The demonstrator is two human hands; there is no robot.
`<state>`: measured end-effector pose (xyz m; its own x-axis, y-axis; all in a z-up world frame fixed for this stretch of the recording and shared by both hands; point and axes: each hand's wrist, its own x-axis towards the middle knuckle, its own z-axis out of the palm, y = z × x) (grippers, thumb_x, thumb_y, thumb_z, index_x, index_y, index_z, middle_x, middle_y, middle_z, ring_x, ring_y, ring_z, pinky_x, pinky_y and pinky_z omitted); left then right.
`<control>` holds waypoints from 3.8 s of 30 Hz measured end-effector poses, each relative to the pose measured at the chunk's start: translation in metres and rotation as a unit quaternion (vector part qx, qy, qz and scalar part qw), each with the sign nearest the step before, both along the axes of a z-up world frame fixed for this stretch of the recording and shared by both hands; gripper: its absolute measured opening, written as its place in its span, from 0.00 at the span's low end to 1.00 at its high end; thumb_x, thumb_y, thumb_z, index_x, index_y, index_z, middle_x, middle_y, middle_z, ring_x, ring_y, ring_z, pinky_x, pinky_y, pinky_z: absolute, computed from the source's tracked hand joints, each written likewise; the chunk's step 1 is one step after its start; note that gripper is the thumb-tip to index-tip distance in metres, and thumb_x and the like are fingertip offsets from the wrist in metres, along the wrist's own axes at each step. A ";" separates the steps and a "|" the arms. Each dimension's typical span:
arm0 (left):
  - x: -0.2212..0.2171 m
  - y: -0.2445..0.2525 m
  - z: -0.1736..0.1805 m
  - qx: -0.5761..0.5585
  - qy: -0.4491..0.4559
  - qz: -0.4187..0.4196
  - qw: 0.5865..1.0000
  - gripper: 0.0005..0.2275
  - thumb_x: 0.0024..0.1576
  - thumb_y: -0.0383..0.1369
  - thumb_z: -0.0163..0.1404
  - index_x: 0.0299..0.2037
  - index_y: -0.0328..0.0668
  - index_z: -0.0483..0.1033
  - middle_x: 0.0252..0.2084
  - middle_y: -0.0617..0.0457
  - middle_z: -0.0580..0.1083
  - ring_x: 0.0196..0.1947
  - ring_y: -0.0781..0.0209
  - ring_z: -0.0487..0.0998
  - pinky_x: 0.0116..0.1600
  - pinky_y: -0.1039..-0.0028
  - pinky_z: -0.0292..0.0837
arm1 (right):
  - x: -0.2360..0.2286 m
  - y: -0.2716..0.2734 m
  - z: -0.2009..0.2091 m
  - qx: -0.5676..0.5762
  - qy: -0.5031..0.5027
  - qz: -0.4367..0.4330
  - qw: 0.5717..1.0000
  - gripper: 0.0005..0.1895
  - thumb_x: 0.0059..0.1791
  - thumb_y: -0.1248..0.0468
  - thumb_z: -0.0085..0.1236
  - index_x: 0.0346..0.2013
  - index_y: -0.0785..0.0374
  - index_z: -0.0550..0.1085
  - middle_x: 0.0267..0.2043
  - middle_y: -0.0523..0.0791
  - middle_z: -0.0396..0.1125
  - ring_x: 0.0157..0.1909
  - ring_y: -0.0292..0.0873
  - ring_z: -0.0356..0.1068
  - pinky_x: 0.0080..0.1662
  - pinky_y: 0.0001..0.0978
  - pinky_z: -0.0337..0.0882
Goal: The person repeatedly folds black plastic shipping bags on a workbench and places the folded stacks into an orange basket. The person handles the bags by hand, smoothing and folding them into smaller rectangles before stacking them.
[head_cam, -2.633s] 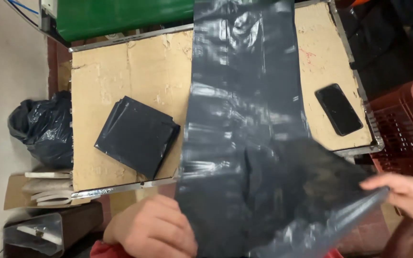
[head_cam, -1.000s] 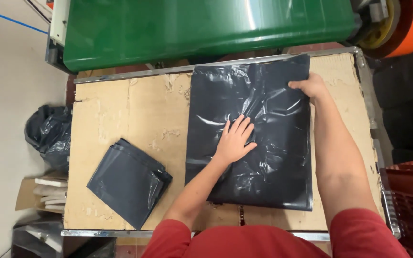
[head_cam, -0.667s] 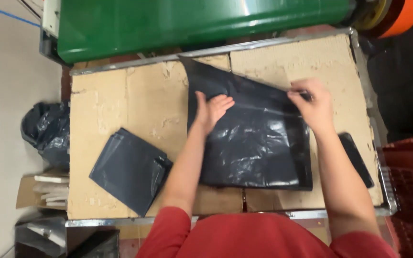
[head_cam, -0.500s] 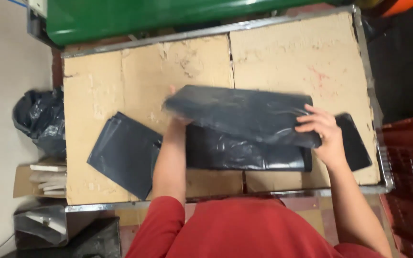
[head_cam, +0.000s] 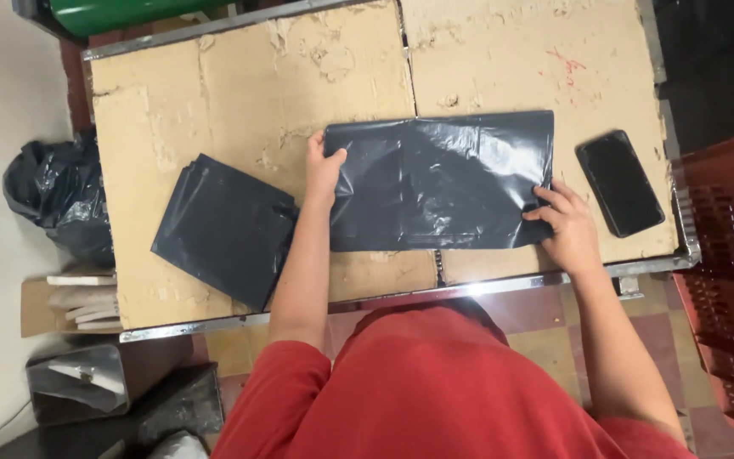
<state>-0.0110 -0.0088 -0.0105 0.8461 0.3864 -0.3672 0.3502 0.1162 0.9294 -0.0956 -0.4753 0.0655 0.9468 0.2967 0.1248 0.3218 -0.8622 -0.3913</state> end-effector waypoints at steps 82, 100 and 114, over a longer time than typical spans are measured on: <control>-0.125 -0.119 0.199 0.586 -0.421 -0.098 0.685 0.12 0.63 0.40 0.50 0.31 0.46 0.66 0.35 0.60 0.66 0.21 0.68 0.67 0.23 0.76 0.61 | -0.021 0.063 0.030 0.492 0.327 -0.216 0.777 0.18 0.50 0.64 0.54 0.52 0.55 0.62 0.51 0.42 0.63 0.48 0.37 0.64 0.50 0.29 0.65; -0.159 0.298 0.097 0.570 -0.014 -0.133 0.810 0.14 0.65 0.46 0.46 0.39 0.46 0.62 0.20 0.50 0.71 0.21 0.46 0.73 0.21 0.57 0.59 | -0.074 0.447 0.013 0.503 0.402 -0.029 0.765 0.11 0.48 0.70 0.59 0.44 0.62 0.70 0.37 0.45 0.71 0.30 0.39 0.71 0.25 0.25 0.77; -0.179 0.230 0.096 0.627 -0.040 -0.053 0.776 0.38 0.57 0.60 0.51 0.71 0.46 0.54 0.70 0.45 0.59 0.73 0.44 0.52 0.70 0.40 0.53 | -0.105 0.465 0.015 0.065 -0.123 0.332 0.933 0.32 0.44 0.56 0.65 0.59 0.68 0.71 0.58 0.56 0.66 0.64 0.58 0.63 0.67 0.52 0.57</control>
<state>-0.1899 0.2209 0.0850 0.8982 0.3237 0.2974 0.2312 -0.9233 0.3069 -0.2001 -0.0104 0.0805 0.4979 0.7751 0.3890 0.8616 -0.3914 -0.3230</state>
